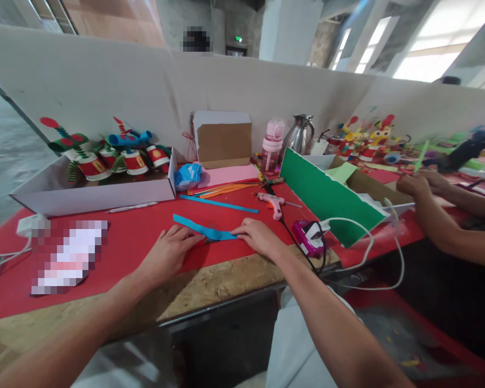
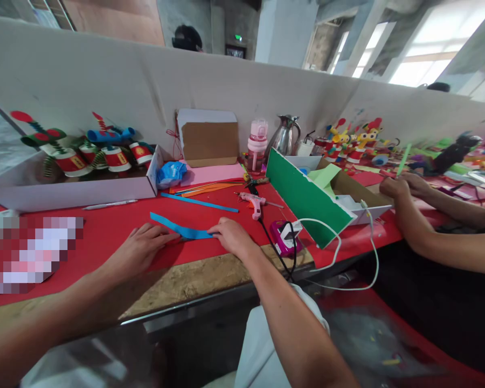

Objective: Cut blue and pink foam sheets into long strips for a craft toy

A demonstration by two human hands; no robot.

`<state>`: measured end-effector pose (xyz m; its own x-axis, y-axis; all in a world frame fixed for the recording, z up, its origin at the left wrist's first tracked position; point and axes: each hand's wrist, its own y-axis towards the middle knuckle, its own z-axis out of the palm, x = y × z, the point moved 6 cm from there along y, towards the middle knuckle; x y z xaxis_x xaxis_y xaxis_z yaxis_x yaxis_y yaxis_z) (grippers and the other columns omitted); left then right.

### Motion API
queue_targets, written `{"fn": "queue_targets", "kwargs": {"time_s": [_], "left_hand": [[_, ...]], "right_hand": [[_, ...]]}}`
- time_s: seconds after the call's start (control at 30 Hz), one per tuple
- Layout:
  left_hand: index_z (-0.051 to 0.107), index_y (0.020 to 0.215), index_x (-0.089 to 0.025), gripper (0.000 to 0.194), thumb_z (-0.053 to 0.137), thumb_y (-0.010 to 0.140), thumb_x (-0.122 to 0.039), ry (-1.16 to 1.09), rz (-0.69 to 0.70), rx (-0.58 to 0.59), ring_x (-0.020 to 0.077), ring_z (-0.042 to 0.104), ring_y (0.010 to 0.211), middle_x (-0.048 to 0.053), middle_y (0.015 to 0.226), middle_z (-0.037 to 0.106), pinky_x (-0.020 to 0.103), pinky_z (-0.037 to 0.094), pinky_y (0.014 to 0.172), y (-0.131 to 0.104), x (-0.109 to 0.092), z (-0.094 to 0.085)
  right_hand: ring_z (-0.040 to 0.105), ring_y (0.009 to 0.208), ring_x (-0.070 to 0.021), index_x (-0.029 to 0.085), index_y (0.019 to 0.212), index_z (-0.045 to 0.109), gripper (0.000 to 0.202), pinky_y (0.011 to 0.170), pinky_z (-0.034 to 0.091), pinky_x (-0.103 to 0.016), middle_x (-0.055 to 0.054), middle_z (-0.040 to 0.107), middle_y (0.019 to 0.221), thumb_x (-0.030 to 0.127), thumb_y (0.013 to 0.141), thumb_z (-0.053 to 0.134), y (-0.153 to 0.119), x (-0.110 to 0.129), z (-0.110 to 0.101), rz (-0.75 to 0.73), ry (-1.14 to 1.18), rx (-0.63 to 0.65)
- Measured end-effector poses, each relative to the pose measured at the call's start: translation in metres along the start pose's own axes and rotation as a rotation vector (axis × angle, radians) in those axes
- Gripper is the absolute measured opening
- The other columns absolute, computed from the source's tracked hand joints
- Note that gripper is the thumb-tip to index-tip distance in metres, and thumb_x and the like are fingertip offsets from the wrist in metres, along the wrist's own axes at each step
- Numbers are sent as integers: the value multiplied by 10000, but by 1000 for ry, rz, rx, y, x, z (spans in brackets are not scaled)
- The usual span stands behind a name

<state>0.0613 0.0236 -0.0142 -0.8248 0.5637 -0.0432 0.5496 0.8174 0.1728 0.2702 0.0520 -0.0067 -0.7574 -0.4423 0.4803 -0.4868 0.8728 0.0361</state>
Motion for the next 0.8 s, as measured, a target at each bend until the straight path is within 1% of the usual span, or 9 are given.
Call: {"fn": "queue_targets", "kwargs": {"time_s": [0.1,0.2,0.27,0.4,0.5,0.63,0.7,0.8], "left_hand": [[637,1255,-283,518,367,866,-73,-7,-26,16,264,523,1034,93,1167,639,376,434,787,-2,0,1],[638,1257,-274,514,351,879,-78,-23,-52,14,275,512,1066,96,1209,626,391,444,806,-7,4,1],[638,1259,-270,522,336,883,-70,-41,-57,12,267,513,1053,96,1208,623,403,450,844,-10,6,1],[625,1273,-275,533,352,870,-59,-51,-51,15,252,512,1040,99,1183,616,412,449,904,-11,4,4],[627,1269,-292,526,367,870,-70,-45,-67,2,262,505,1045,102,1167,616,406,462,863,-8,-1,4],[639,1257,-290,508,358,887,-85,-60,-73,-14,261,507,996,97,1159,624,398,460,833,-3,-7,4],[639,1256,-294,508,364,883,-87,-55,-73,-15,260,509,970,98,1158,623,397,455,820,-2,-8,5],[634,1264,-288,519,370,871,-74,-53,-79,-24,265,507,971,105,1154,621,401,445,830,-4,-8,7]], "right_hand": [[614,861,-151,251,1097,754,288,810,449,-250,-51,645,912,110,918,579,-1,-7,-2,7,39,-30],[601,853,-152,250,1087,758,292,801,447,-252,-48,629,899,96,906,589,2,-10,-3,-43,34,-38],[592,843,-145,255,1072,762,309,796,445,-249,-41,615,893,67,886,602,5,-13,-1,-68,50,-30],[585,840,-145,249,1048,770,321,817,445,-258,-31,596,874,36,845,642,10,-20,3,-45,102,-25],[583,832,-150,261,1071,761,332,819,447,-270,-23,593,864,49,840,651,9,-23,4,-29,141,-14],[577,849,-149,287,1137,731,394,822,448,-273,-20,591,903,43,842,636,7,-23,5,-63,167,40],[573,851,-146,296,1128,734,399,820,447,-270,-19,585,913,37,846,624,7,-23,6,-70,149,60],[569,834,-143,279,1102,748,375,798,445,-255,-23,580,894,35,858,601,8,-24,7,-52,124,73]]}}
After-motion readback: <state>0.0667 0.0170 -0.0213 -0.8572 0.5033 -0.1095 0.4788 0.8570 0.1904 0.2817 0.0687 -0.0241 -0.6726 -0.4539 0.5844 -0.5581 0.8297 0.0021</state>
